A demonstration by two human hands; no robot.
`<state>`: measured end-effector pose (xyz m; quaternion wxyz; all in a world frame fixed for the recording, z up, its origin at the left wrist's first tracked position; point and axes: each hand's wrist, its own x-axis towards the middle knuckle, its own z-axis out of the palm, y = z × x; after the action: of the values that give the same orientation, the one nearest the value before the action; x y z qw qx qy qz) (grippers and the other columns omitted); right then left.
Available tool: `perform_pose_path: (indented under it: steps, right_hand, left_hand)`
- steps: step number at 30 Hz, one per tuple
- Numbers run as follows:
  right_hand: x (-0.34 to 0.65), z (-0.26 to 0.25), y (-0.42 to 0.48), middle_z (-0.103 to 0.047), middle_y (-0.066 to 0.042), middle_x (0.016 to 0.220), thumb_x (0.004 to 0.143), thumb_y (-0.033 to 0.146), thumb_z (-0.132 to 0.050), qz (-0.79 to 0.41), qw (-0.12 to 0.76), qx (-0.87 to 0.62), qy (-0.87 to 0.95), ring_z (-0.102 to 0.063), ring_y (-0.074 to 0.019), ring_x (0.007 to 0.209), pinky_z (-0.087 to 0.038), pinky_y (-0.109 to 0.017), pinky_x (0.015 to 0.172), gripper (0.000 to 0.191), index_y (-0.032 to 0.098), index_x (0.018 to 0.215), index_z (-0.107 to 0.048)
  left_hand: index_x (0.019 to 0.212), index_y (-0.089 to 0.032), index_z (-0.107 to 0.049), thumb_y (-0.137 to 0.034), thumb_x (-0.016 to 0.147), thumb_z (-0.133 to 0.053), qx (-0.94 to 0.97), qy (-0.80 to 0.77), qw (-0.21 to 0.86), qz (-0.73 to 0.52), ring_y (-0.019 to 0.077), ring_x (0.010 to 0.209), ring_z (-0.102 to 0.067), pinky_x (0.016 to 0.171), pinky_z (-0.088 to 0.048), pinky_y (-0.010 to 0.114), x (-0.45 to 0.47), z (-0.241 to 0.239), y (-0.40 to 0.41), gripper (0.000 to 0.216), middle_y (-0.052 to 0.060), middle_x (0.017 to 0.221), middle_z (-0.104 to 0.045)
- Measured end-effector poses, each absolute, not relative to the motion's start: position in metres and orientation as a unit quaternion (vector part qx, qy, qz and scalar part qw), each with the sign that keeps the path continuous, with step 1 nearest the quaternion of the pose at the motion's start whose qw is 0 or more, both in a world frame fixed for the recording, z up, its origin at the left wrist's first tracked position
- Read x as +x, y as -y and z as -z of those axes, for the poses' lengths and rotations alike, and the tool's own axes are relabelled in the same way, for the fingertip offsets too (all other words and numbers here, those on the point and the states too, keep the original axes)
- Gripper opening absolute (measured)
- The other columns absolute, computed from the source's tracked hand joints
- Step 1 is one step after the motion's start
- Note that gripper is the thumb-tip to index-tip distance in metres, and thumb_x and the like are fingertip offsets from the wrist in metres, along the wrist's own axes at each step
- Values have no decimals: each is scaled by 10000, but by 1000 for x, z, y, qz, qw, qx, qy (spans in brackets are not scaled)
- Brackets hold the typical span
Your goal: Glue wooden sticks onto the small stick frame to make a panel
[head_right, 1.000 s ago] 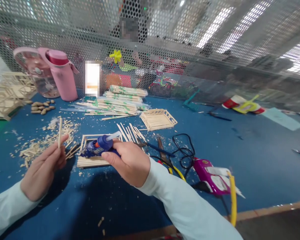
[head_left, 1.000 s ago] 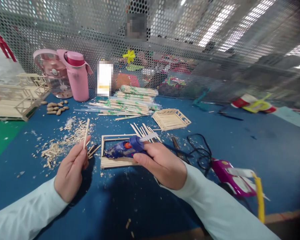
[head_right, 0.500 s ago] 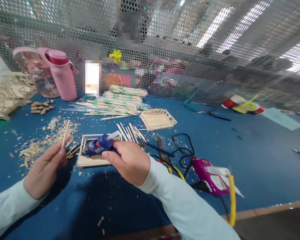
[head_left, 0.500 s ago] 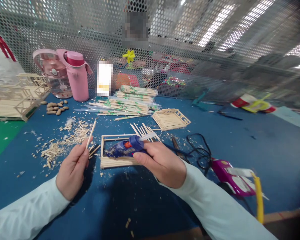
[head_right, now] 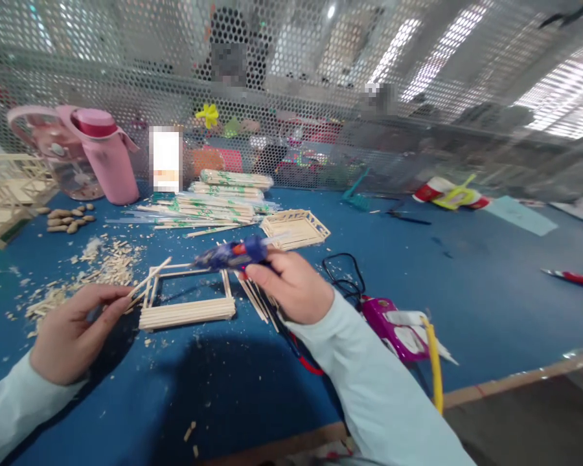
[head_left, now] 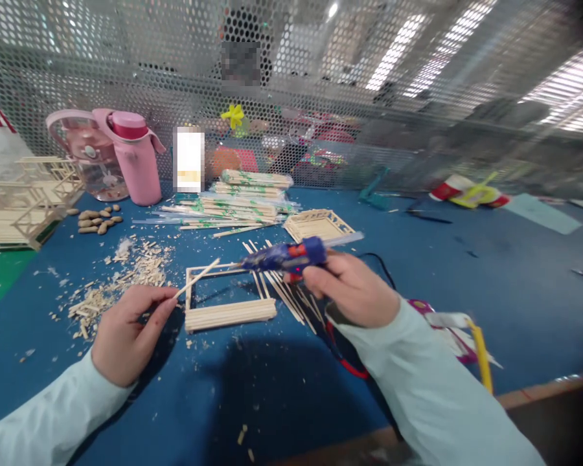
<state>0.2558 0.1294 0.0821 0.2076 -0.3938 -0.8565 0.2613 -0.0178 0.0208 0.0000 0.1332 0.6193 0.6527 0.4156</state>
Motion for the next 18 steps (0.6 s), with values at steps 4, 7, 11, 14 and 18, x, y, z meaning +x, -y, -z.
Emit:
perform_pose_path:
  steps: [4, 7, 11, 14, 18]
  right_hand:
    - [290, -76, -164, -543, -26, 525, 844, 499, -406, -208, 291, -492, 793, -495, -132, 491, -405, -252, 522, 446, 187, 543, -511]
    - [307, -60, -189, -640, -50, 666, 849, 359, -378, -109, 296, -551, 773, -576, -181, 611, -433, -275, 590, 306, 164, 792, -606]
    - [314, -36, -208, -593, -134, 1192, 836, 210, -376, 47, 176, -604, 776, -586, -271, 987, -427, -370, 801, 392, 144, 1202, -500]
    - [313, -22, -214, -594, -163, 1185, 832, 195, -413, 73, 111, -616, 776, -586, -307, 996, -411, -439, 831, 364, 126, 1173, -518]
    - [314, -13, -216, -623, -147, 1147, 818, 190, -468, 62, 106, -614, 780, -582, -300, 1016, -424, -435, 835, 338, 143, 1143, -547]
  left_hand:
    - [841, -221, -695, -348, 818, -482, 725, -589, 54, -352, 212, 738, -611, 706, -427, 330, -7, -23, -30, 248, 56, 769, -706]
    - [831, -242, -703, -335, 831, -444, 764, -577, 30, -286, 229, 744, -602, 721, -390, 367, 6, -36, -38, 275, 54, 802, -713]
    - [750, -260, -704, -314, 806, -456, 774, -599, 14, -204, 251, 736, -574, 681, -344, 372, 22, -41, -48, 260, 47, 780, -714]
    - [743, -260, -702, -293, 792, -473, 771, -608, 27, -187, 249, 734, -565, 659, -334, 355, 27, -39, -52, 237, 38, 779, -713]
    - [731, -268, -694, -290, 786, -486, 770, -613, 60, -165, 246, 758, -573, 663, -326, 352, 31, -37, -54, 216, 17, 790, -715]
